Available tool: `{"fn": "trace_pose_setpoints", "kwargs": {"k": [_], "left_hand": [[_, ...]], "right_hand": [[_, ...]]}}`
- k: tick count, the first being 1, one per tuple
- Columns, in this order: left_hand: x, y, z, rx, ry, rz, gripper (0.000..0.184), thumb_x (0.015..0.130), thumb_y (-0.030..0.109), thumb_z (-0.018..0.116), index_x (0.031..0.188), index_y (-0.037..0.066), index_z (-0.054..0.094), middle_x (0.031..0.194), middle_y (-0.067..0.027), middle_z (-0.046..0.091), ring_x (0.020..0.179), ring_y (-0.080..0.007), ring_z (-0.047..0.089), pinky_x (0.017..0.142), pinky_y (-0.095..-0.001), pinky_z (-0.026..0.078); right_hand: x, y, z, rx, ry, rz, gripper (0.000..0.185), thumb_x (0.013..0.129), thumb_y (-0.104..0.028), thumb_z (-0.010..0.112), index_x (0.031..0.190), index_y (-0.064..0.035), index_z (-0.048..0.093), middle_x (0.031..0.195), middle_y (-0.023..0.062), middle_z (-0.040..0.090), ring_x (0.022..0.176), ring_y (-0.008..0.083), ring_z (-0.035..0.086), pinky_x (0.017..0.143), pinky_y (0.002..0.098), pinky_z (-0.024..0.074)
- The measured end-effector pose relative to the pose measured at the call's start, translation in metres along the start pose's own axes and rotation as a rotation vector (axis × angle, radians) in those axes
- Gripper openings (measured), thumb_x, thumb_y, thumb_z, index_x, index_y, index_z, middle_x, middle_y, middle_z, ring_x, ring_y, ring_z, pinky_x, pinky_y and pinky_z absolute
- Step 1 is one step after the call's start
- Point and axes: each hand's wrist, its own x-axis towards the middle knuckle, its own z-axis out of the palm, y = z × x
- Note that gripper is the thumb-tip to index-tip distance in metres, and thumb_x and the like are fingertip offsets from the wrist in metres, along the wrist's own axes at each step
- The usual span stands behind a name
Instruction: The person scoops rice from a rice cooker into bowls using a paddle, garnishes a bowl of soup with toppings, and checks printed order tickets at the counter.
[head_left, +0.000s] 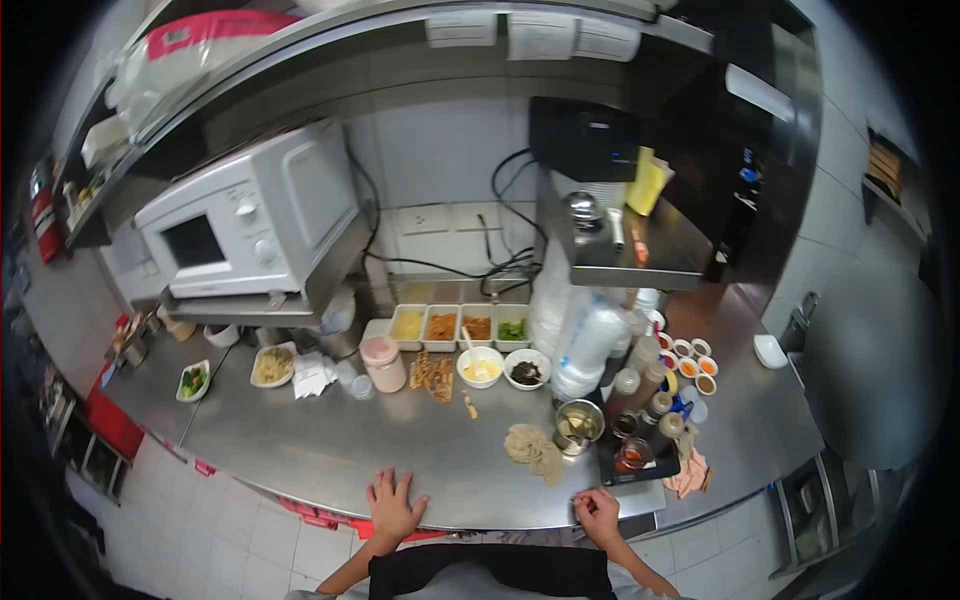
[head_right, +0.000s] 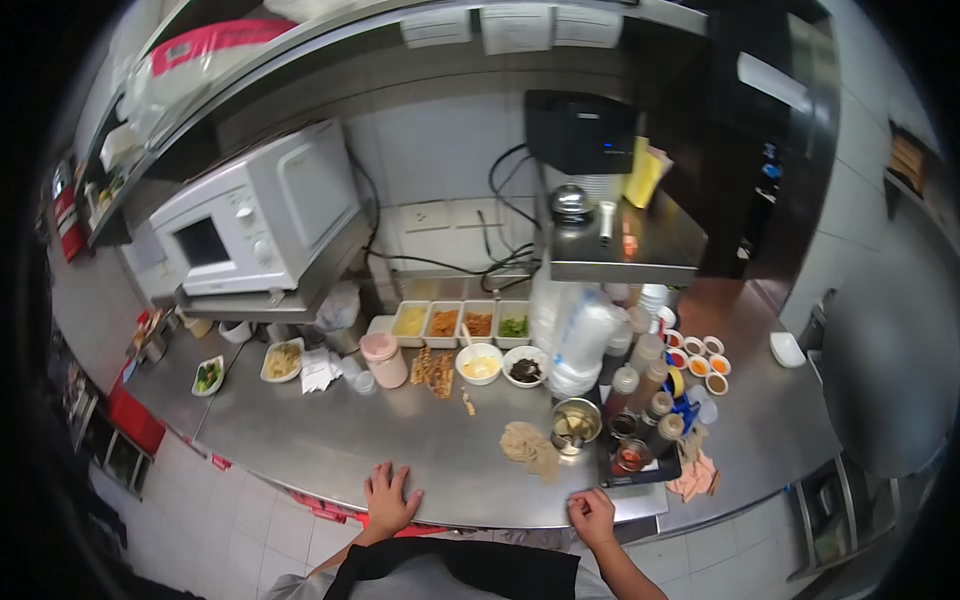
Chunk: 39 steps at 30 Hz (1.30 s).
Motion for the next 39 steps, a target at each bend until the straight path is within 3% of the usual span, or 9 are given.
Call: {"fn": "trace_pose_setpoints", "kwargs": {"k": [5,11,18,25,30,32,35,36,39], "left_hand": [[-0.003,0.002,0.001,0.008,0.032,-0.017,0.06,0.075,0.044,0.063,0.126,0.017,0.048,0.135,-0.0202,0.037,0.13,-0.0394,0.03,0.103,-0.0576,0.021],[-0.004,-0.003,0.006,0.015,-0.009,-0.019,0.065,0.076,0.048,0.062,0.129,0.014,0.046,0.137,-0.0201,0.036,0.132,-0.037,0.027,0.104,-0.0576,0.019],[0.028,-0.045,-0.01,-0.544,0.47,-0.237,0.057,0.086,0.024,0.06,0.135,0.007,0.036,0.132,-0.0238,0.033,0.123,-0.0394,0.035,0.104,-0.0437,0.031],[0.071,-0.181,-0.071,-0.83,0.86,-0.825,0.051,0.088,0.027,0.057,0.131,0.005,0.04,0.132,-0.0199,0.036,0.123,-0.0311,0.038,0.1,-0.0378,0.034],[0.096,-0.328,-0.088,-0.974,1.089,-0.826,0.043,0.088,0.03,0.058,0.12,0.003,0.052,0.121,-0.0161,0.051,0.114,-0.0268,0.047,0.098,-0.0365,0.035],[0.108,-0.392,-0.087,-1.089,1.107,-0.833,0.048,0.088,0.031,0.058,0.126,0.006,0.045,0.119,-0.0133,0.052,0.11,-0.0245,0.048,0.098,-0.0373,0.036],[0.125,-0.474,-0.105,-1.364,0.983,-1.057,0.069,0.085,0.029,0.063,0.138,0.018,0.02,0.112,-0.0122,0.051,0.081,-0.0213,0.053,0.054,-0.0275,0.045],[0.128,-0.535,-0.087,-1.481,0.91,-0.95,0.074,0.083,0.031,0.065,0.139,0.017,0.019,0.111,-0.0154,0.049,0.073,-0.021,0.052,0.054,-0.0271,0.047],[0.148,-0.559,-0.11,-1.403,0.863,-1.114,0.076,0.082,0.036,0.065,0.138,0.013,0.02,0.107,-0.0179,0.053,0.08,-0.0228,0.055,0.061,-0.0289,0.05]], "right_hand": [[0.0,-0.006,0.0,-0.202,0.007,-0.267,0.005,0.07,-0.01,0.066,0.073,-0.0078,0.063,0.069,0.0078,0.053,0.065,0.0258,0.055,0.057,0.0352,0.0465],[0.001,-0.007,0.0,-0.245,0.068,-0.282,0.005,0.068,-0.009,0.065,0.073,-0.0098,0.062,0.07,0.0086,0.054,0.069,0.029,0.054,0.06,0.0382,0.0456],[-0.002,-0.006,0.01,-0.261,0.003,-0.351,0.006,0.073,-0.005,0.063,0.079,-0.0064,0.062,0.072,0.0113,0.054,0.072,0.0311,0.052,0.064,0.0403,0.0428],[-0.003,0.003,0.017,-0.36,-0.03,-0.279,0.006,0.075,-0.006,0.062,0.08,-0.0045,0.061,0.071,0.0105,0.052,0.07,0.0296,0.051,0.065,0.0402,0.0419],[-0.001,0.017,0.027,-0.511,0.078,-0.125,0.006,0.079,-0.012,0.06,0.079,-0.0059,0.061,0.062,0.0102,0.049,0.069,0.0305,0.05,0.077,0.0408,0.0419],[0.001,0.002,0.037,-0.519,0.186,-0.008,0.007,0.078,-0.011,0.06,0.074,-0.0053,0.058,0.064,0.0106,0.048,0.067,0.032,0.049,0.07,0.0421,0.0415],[0.003,-0.024,0.056,-0.664,0.306,-0.001,0.006,0.075,-0.007,0.058,0.07,-0.0053,0.055,0.073,0.0136,0.049,0.072,0.0336,0.048,0.065,0.0424,0.0386],[0.001,-0.029,0.064,-0.68,0.366,0.01,0.005,0.075,-0.007,0.058,0.071,-0.0056,0.056,0.074,0.0135,0.049,0.074,0.0338,0.047,0.066,0.0424,0.0382],[-0.006,-0.046,0.093,-0.761,0.531,0.114,0.008,0.074,-0.007,0.06,0.082,-0.0073,0.061,0.087,0.0133,0.052,0.086,0.0333,0.049,0.076,0.0422,0.0396]]}}
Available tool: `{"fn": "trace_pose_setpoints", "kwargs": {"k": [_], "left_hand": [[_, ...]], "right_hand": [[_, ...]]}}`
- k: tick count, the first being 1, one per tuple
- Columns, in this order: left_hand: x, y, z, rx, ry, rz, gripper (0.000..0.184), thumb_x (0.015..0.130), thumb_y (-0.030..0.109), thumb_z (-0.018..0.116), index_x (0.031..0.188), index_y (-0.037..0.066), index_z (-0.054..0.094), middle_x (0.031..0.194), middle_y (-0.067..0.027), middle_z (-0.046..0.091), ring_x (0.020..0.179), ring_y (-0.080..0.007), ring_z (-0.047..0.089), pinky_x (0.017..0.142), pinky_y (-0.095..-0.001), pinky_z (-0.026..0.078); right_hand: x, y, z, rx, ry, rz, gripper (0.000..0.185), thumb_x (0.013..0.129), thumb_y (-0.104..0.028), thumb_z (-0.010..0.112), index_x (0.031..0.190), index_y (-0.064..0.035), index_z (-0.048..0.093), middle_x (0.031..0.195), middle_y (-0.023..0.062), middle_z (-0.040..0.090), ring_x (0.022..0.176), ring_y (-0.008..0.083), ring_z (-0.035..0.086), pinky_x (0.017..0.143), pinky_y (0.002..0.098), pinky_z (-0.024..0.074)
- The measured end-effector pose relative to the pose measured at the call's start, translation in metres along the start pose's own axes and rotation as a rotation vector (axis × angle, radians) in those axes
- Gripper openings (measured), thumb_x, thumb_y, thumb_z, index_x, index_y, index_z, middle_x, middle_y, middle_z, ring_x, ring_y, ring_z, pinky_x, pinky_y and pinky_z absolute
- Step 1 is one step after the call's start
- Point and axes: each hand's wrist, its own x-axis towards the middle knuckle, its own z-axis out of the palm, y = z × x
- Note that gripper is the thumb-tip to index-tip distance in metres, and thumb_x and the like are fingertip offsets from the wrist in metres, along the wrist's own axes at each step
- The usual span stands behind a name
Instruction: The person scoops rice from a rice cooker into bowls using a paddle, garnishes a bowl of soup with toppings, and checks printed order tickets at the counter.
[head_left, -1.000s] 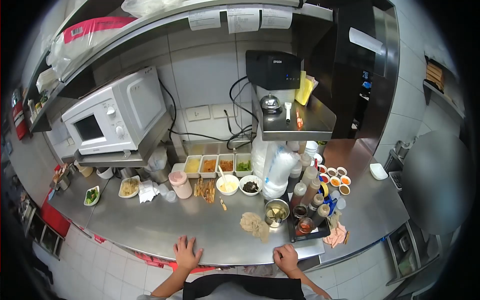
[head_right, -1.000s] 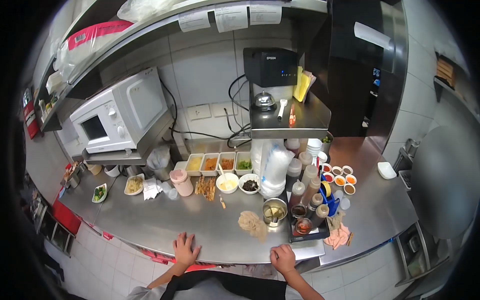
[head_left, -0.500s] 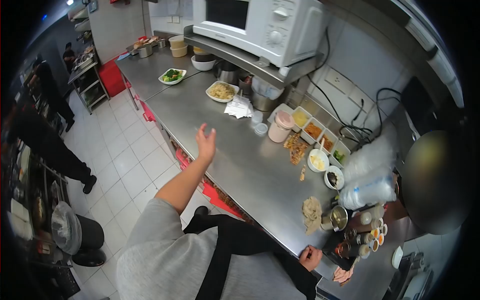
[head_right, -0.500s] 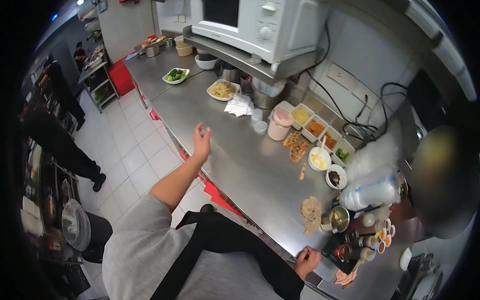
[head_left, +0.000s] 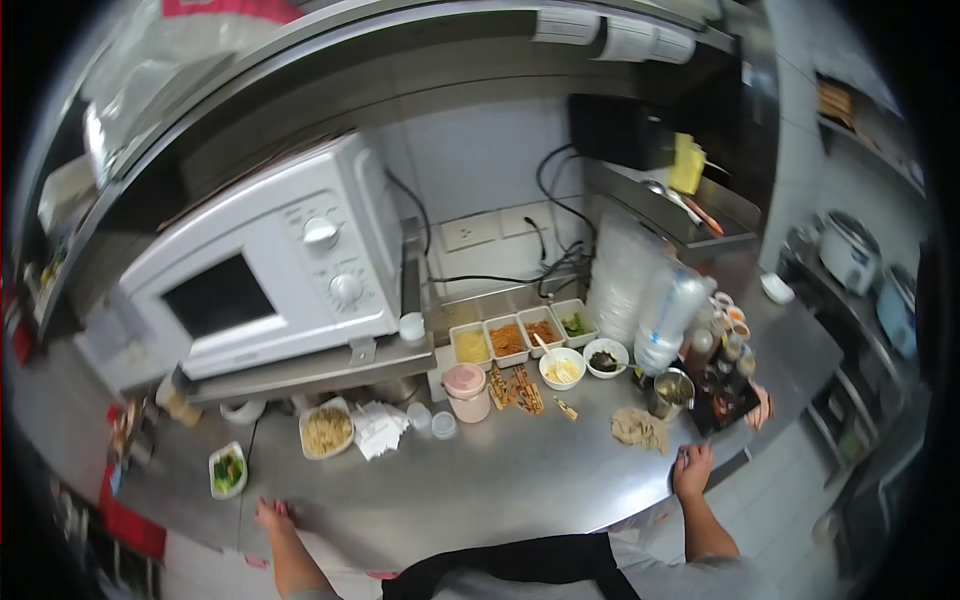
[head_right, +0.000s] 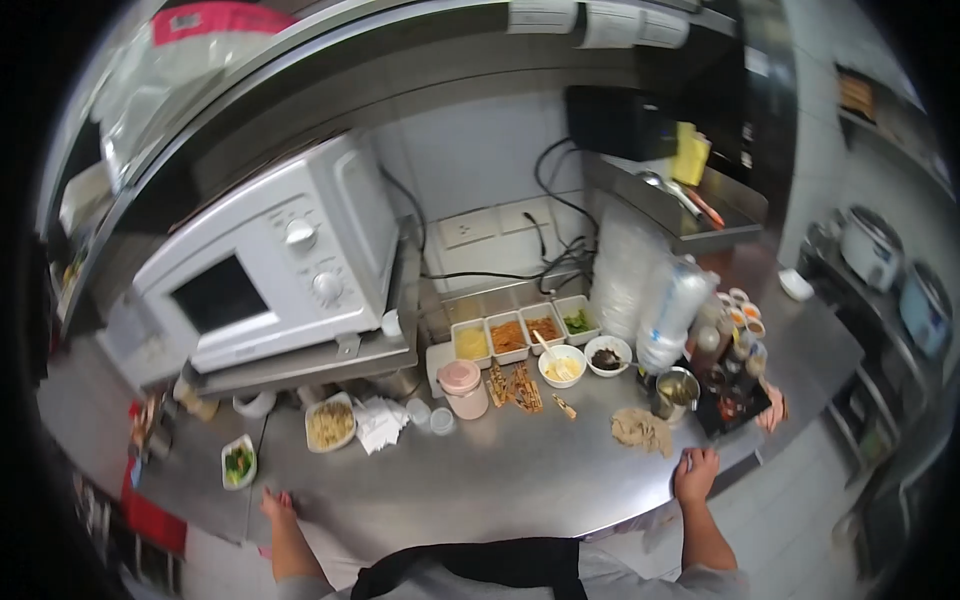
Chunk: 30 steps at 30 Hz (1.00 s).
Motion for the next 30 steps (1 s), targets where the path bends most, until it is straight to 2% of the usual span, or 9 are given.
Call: {"fn": "trace_pose_setpoints", "kwargs": {"k": [2,7,10,11,14,18,21,24,30], "left_hand": [[0.019,0.009,0.008,0.028,-0.013,-0.007,0.073,0.083,0.039,0.064,0.136,0.01,0.024,0.11,-0.0165,0.053,0.083,-0.0242,0.058,0.065,-0.0278,0.05],[0.088,0.01,0.018,-0.035,-0.162,-0.125,0.068,0.084,0.043,0.062,0.134,0.013,0.027,0.112,-0.0123,0.056,0.085,-0.0243,0.061,0.065,-0.0295,0.051],[0.092,0.012,0.041,-0.018,0.016,0.011,0.06,0.086,0.043,0.06,0.128,0.01,0.034,0.114,-0.0114,0.056,0.081,-0.0243,0.062,0.06,-0.0309,0.052],[0.101,0.012,0.045,-0.022,0.03,0.05,0.054,0.087,0.04,0.059,0.123,0.005,0.039,0.11,-0.0112,0.058,0.075,-0.0241,0.063,0.054,-0.0313,0.052],[0.112,0.016,0.053,-0.046,0.092,0.008,0.046,0.086,0.043,0.061,0.107,0.005,0.047,0.106,-0.0089,0.058,0.078,-0.0246,0.063,0.058,-0.032,0.054],[0.115,0.026,0.054,0.008,0.066,-0.019,0.039,0.085,0.037,0.05,0.111,0.008,0.049,0.098,-0.0078,0.054,0.077,-0.0199,0.055,0.062,-0.033,0.049],[0.125,0.031,0.037,-0.068,-0.015,0.031,0.039,0.08,0.029,0.042,0.11,0.006,0.052,0.095,-0.0089,0.06,0.061,-0.0201,0.055,0.05,-0.0307,0.047],[0.091,0.042,0.007,0.17,-0.094,0.1,0.037,0.083,0.033,0.043,0.11,0.011,0.051,0.092,-0.0078,0.054,0.072,-0.0167,0.053,0.06,-0.0324,0.048],[0.033,0.057,-0.041,0.448,-0.257,0.09,0.033,0.085,0.029,0.038,0.107,0.01,0.053,0.081,-0.0083,0.059,0.062,-0.0189,0.056,0.052,-0.0324,0.049]], "right_hand": [[-0.012,-0.022,0.002,-0.057,0.018,0.129,0.016,0.073,-0.007,0.061,0.089,-0.0089,0.062,0.093,0.0126,0.053,0.093,0.0324,0.049,0.082,0.0425,0.0388],[-0.034,-0.066,0.004,-0.114,0.001,0.27,0.031,0.074,-0.011,0.061,0.105,-0.0101,0.06,0.111,0.014,0.05,0.108,0.033,0.046,0.095,0.0432,0.0343],[-0.038,-0.074,0.007,-0.147,0.022,0.283,0.032,0.075,-0.012,0.061,0.107,-0.0113,0.06,0.117,0.0142,0.049,0.113,0.0334,0.044,0.098,0.0434,0.0325],[-0.039,-0.073,0.008,-0.157,0.025,0.276,0.033,0.075,-0.012,0.061,0.108,-0.0116,0.06,0.118,0.0142,0.049,0.114,0.0335,0.043,0.099,0.0435,0.0321],[-0.039,-0.072,0.01,-0.171,0.003,0.292,0.032,0.075,-0.013,0.06,0.107,-0.0119,0.06,0.119,0.0139,0.049,0.115,0.0338,0.043,0.099,0.0439,0.0316],[-0.039,-0.07,0.012,-0.172,-0.003,0.316,0.032,0.075,-0.014,0.06,0.107,-0.0122,0.06,0.119,0.0135,0.049,0.115,0.0331,0.043,0.1,0.0436,0.0312],[-0.037,-0.075,0.007,-0.155,-0.006,0.321,0.032,0.075,-0.013,0.061,0.107,-0.012,0.06,0.118,0.0134,0.049,0.115,0.033,0.042,0.1,0.0428,0.0309],[-0.035,-0.078,0.004,-0.135,-0.012,0.324,0.033,0.075,-0.012,0.061,0.107,-0.0109,0.059,0.119,0.0142,0.049,0.115,0.0333,0.042,0.1,0.0432,0.0304],[-0.038,-0.068,0.005,-0.11,-0.002,0.239,0.034,0.073,-0.013,0.061,0.107,-0.0086,0.058,0.118,0.0166,0.048,0.114,0.0344,0.042,0.1,0.0463,0.0284]]}}
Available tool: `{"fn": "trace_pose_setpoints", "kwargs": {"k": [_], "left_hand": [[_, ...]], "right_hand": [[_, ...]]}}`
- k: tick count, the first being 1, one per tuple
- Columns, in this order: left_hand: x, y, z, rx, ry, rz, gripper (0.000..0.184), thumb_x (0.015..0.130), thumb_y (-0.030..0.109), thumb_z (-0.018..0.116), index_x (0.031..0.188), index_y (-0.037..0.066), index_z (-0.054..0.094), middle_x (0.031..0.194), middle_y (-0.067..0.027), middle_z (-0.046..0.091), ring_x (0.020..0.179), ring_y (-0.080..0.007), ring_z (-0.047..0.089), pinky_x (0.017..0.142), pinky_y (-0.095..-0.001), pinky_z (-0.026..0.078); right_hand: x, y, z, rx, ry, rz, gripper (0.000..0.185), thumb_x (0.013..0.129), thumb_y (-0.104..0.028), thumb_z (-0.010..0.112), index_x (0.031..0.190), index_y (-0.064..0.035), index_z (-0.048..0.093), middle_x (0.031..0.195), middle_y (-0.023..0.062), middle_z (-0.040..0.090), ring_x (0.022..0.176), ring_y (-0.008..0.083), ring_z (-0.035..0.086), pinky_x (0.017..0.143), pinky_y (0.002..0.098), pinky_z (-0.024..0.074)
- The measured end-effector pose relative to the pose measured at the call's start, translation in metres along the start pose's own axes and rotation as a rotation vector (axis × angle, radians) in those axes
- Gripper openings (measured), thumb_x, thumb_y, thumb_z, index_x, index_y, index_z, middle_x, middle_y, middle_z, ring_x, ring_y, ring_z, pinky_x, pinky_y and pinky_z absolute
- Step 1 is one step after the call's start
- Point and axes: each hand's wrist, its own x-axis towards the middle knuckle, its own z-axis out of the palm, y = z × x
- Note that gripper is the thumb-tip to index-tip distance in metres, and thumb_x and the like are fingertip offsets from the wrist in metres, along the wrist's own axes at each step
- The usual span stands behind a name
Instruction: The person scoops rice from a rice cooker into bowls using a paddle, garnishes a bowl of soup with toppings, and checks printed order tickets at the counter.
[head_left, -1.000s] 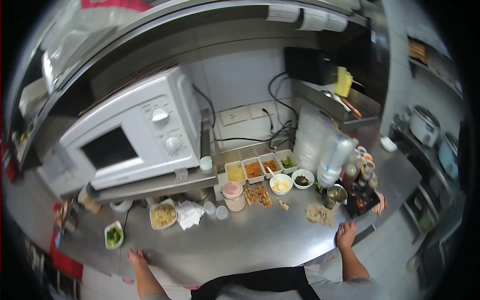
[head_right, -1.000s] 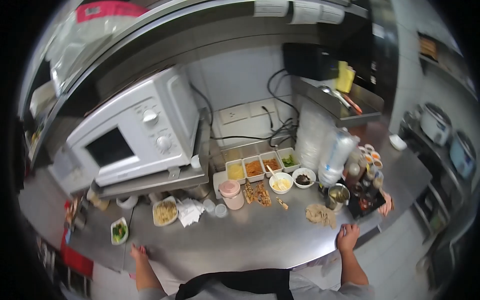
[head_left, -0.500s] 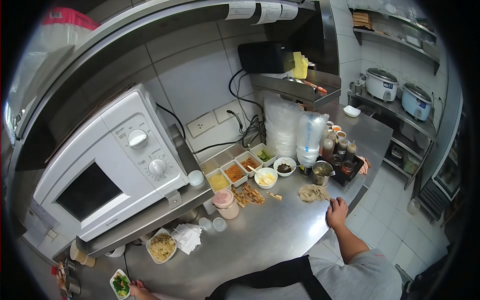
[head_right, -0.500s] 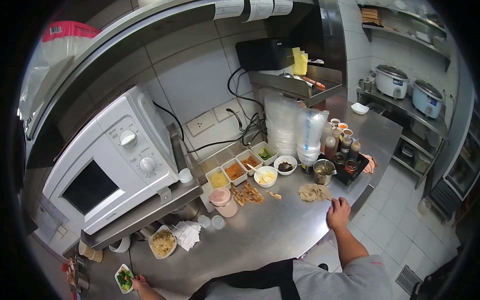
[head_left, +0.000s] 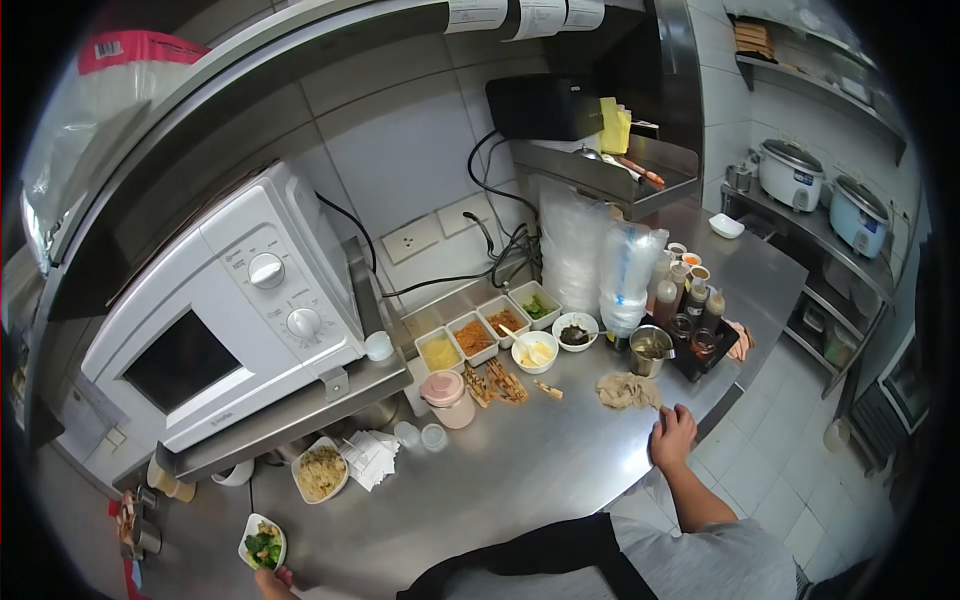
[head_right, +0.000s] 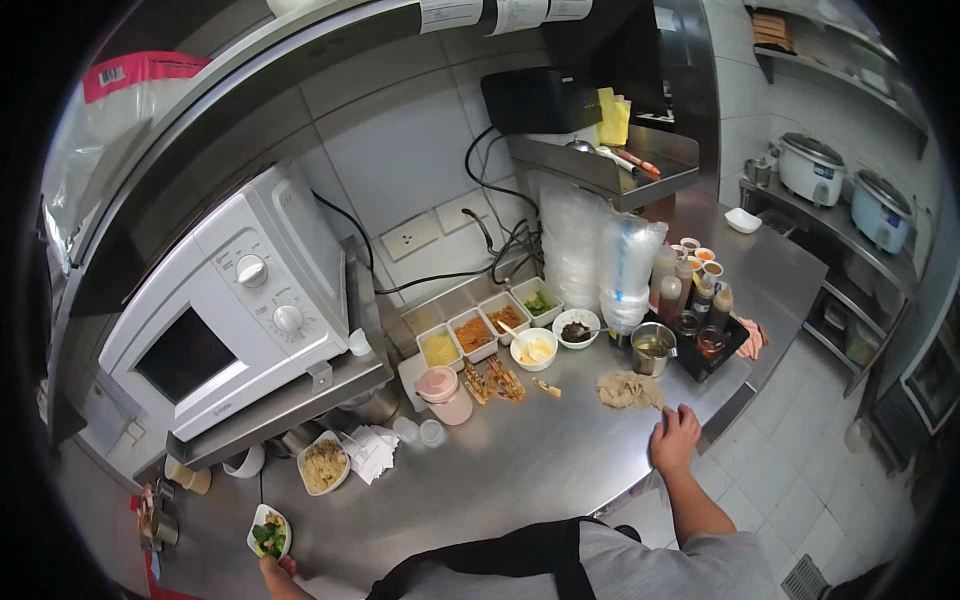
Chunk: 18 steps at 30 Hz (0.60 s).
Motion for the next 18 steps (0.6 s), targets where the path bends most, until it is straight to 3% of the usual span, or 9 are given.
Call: {"fn": "trace_pose_setpoints", "kwargs": {"k": [3,6,11,14,18], "left_hand": [[-0.028,-0.011,-0.006,0.157,-0.021,-0.169,0.032,0.086,0.027,0.036,0.104,0.009,0.054,0.076,-0.009,0.061,0.059,-0.0208,0.058,0.049,-0.0325,0.048],[-0.055,-0.026,-0.013,0.31,-0.044,-0.345,0.032,0.087,0.025,0.033,0.102,0.009,0.056,0.072,-0.0097,0.062,0.055,-0.0227,0.059,0.046,-0.0326,0.048],[-0.166,-0.047,0.013,0.245,-0.08,-0.334,0.028,0.086,0.019,0.035,0.1,0.006,0.055,0.075,-0.0133,0.064,0.058,-0.0263,0.063,0.048,-0.0349,0.05],[-0.203,-0.06,0.036,0.171,-0.182,-0.371,0.026,0.087,0.017,0.037,0.11,0.011,0.044,0.075,-0.0141,0.064,0.054,-0.0251,0.063,0.043,-0.0316,0.05],[-0.251,-0.068,0.083,0.098,-0.264,-0.345,0.025,0.088,0.012,0.035,0.111,0.009,0.043,0.078,-0.0161,0.064,0.054,-0.0252,0.063,0.043,-0.0322,0.051]], "right_hand": [[0.001,-0.001,-0.007,0.028,-0.002,-0.105,0.032,0.069,-0.014,0.063,0.101,-0.0105,0.06,0.114,0.0148,0.049,0.113,0.0331,0.043,0.098,0.0476,0.0282],[0.003,-0.004,-0.017,0.155,-0.181,-0.31,0.025,0.067,-0.013,0.062,0.092,-0.0131,0.062,0.108,0.0108,0.053,0.109,0.0307,0.046,0.095,0.0451,0.0306],[0.005,-0.004,-0.017,0.503,-0.373,-0.606,0.014,0.065,-0.012,0.064,0.078,-0.0162,0.065,0.092,0.0005,0.06,0.095,0.0235,0.054,0.085,0.0415,0.0363],[0.017,0.003,-0.018,0.608,-0.554,-0.617,0.008,0.073,-0.013,0.064,0.08,-0.0137,0.066,0.081,0.0028,0.062,0.084,0.0238,0.057,0.079,0.0371,0.0412],[0.042,0.023,-0.015,0.684,-0.628,-0.65,0.006,0.077,-0.015,0.064,0.082,-0.0117,0.066,0.077,0.0056,0.063,0.077,0.0255,0.058,0.074,0.0361,0.0453]]}}
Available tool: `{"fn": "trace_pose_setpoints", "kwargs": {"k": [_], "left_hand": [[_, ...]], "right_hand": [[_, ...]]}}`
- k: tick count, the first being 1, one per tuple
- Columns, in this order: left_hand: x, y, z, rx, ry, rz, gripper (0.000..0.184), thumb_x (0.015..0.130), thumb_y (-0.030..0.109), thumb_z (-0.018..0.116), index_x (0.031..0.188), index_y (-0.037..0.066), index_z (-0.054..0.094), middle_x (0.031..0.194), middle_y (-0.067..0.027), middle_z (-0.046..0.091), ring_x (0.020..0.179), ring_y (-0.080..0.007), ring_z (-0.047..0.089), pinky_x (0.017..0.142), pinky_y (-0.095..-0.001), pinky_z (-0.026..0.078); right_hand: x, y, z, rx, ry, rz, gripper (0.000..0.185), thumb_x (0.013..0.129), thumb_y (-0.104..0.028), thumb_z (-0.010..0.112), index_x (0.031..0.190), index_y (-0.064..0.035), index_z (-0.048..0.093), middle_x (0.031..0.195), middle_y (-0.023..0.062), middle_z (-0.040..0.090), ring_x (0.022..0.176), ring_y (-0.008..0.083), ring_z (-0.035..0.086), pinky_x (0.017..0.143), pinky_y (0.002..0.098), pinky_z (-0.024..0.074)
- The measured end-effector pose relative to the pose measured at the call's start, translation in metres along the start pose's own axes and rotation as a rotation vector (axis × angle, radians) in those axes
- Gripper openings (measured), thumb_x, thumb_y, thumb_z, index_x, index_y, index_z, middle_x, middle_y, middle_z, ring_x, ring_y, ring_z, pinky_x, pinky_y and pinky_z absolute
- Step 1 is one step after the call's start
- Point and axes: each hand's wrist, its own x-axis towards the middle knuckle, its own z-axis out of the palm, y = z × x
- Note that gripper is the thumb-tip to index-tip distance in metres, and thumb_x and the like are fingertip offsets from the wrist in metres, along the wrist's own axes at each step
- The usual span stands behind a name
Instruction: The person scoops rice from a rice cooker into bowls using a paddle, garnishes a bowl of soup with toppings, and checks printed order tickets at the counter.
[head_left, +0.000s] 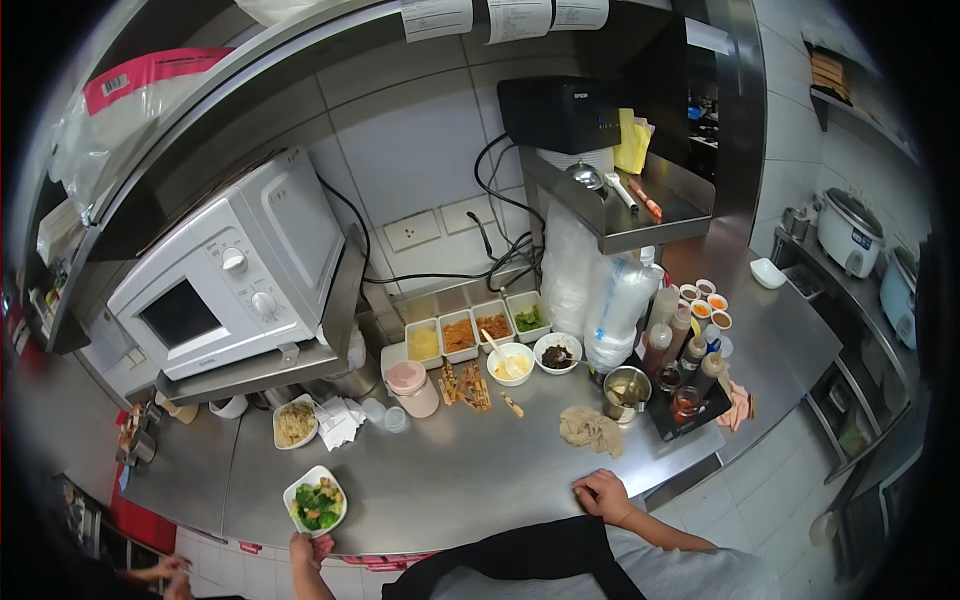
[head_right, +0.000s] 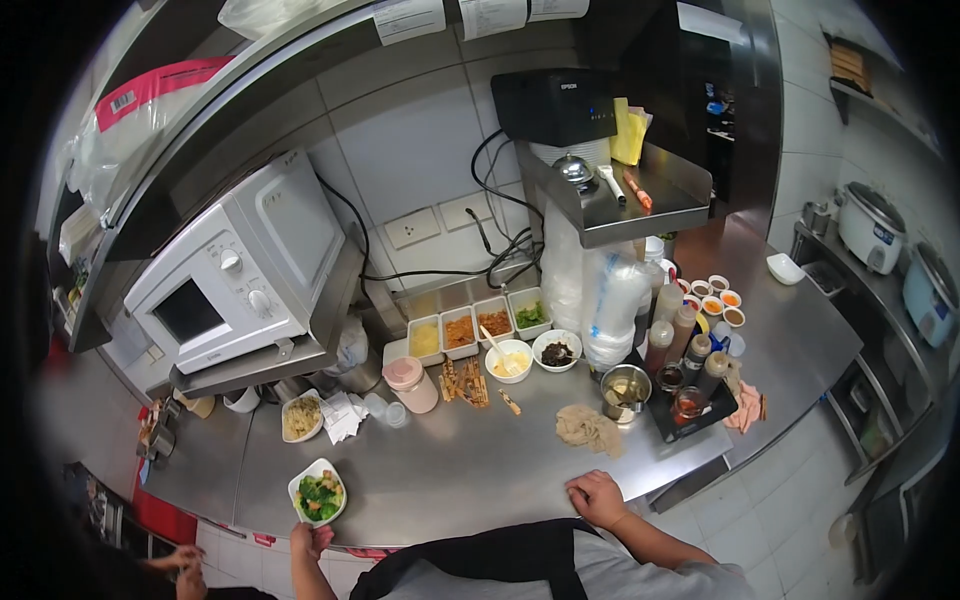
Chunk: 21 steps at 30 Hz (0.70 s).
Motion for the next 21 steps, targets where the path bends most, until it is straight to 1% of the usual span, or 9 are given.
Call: {"fn": "trace_pose_setpoints", "kwargs": {"k": [3,6,7,10,13,16,17,20,21], "left_hand": [[-0.045,-0.003,0.054,-0.012,-0.056,0.104,0.025,0.089,0.012,0.035,0.111,0.003,0.045,0.086,-0.0155,0.065,0.067,-0.0253,0.066,0.054,-0.0341,0.055],[-0.062,-0.026,0.096,-0.121,-0.07,0.139,0.025,0.094,0.02,0.04,0.113,0.004,0.042,0.091,-0.0144,0.065,0.069,-0.0243,0.066,0.054,-0.0326,0.055],[-0.065,-0.038,0.109,-0.079,-0.076,0.167,0.029,0.095,0.027,0.045,0.114,0.005,0.042,0.094,-0.0129,0.064,0.071,-0.0228,0.065,0.054,-0.0312,0.055],[-0.124,-0.049,0.172,-0.076,-0.066,0.151,0.057,0.088,0.021,0.057,0.137,0.007,0.03,0.092,-0.0109,0.065,0.071,-0.0183,0.064,0.057,-0.0274,0.052],[-0.136,-0.074,0.2,0.088,-0.319,0.322,0.059,0.086,0.022,0.06,0.136,0.006,0.035,0.092,-0.0098,0.065,0.072,-0.0189,0.063,0.059,-0.0277,0.051],[-0.147,-0.09,0.224,0.619,-0.223,0.816,0.05,0.083,0.021,0.062,0.128,0.005,0.047,0.097,-0.0125,0.065,0.084,-0.0269,0.062,0.072,-0.035,0.05],[-0.158,-0.09,0.235,0.904,-0.072,1.088,0.043,0.078,0.022,0.062,0.119,0.008,0.057,0.111,-0.0147,0.06,0.105,-0.0339,0.055,0.09,-0.0458,0.041],[-0.176,-0.117,0.262,1.164,0.091,1.353,0.044,0.075,0.025,0.061,0.117,0.012,0.058,0.125,-0.014,0.052,0.12,-0.0353,0.042,0.1,-0.051,0.028],[-0.174,-0.121,0.263,1.153,0.082,1.305,0.043,0.076,0.028,0.06,0.117,0.015,0.058,0.131,-0.0111,0.047,0.123,-0.0332,0.04,0.1,-0.0521,0.027]], "right_hand": [[0.0,0.015,-0.02,0.033,-0.013,-0.004,0.006,0.078,-0.015,0.063,0.082,-0.0108,0.066,0.076,0.0065,0.063,0.074,0.0262,0.059,0.072,0.0358,0.0468],[-0.004,0.032,-0.034,0.066,-0.027,-0.006,0.006,0.077,-0.013,0.063,0.082,-0.0103,0.065,0.075,0.0068,0.062,0.073,0.0264,0.058,0.069,0.0353,0.0473],[-0.004,0.035,-0.037,0.086,-0.038,0.002,0.006,0.077,-0.013,0.063,0.082,-0.0102,0.065,0.075,0.0068,0.062,0.073,0.0264,0.058,0.068,0.0351,0.0474],[-0.005,0.045,-0.038,0.109,-0.05,-0.054,0.006,0.077,-0.012,0.064,0.082,-0.0102,0.065,0.074,0.0067,0.061,0.071,0.0261,0.057,0.066,0.0346,0.0475],[-0.006,0.051,-0.035,0.117,-0.046,-0.101,0.006,0.076,-0.012,0.064,0.082,-0.0103,0.065,0.073,0.0067,0.061,0.07,0.026,0.057,0.066,0.0343,0.0474],[-0.006,0.055,-0.035,0.143,-0.043,-0.115,0.006,0.075,-0.012,0.064,0.081,-0.0103,0.065,0.073,0.0068,0.06,0.07,0.0261,0.057,0.065,0.0342,0.0474],[-0.007,0.056,-0.034,0.156,-0.04,-0.118,0.006,0.075,-0.011,0.064,0.081,-0.0102,0.065,0.072,0.0068,0.06,0.07,0.0261,0.057,0.065,0.0342,0.0474],[-0.007,0.055,-0.035,0.164,-0.033,-0.135,0.006,0.075,-0.011,0.064,0.081,-0.0099,0.065,0.072,0.007,0.06,0.07,0.026,0.057,0.065,0.0345,0.0474],[-0.007,0.055,-0.035,0.165,-0.034,-0.136,0.006,0.075,-0.011,0.064,0.081,-0.0099,0.065,0.072,0.007,0.06,0.07,0.0261,0.057,0.065,0.0346,0.0473]]}}
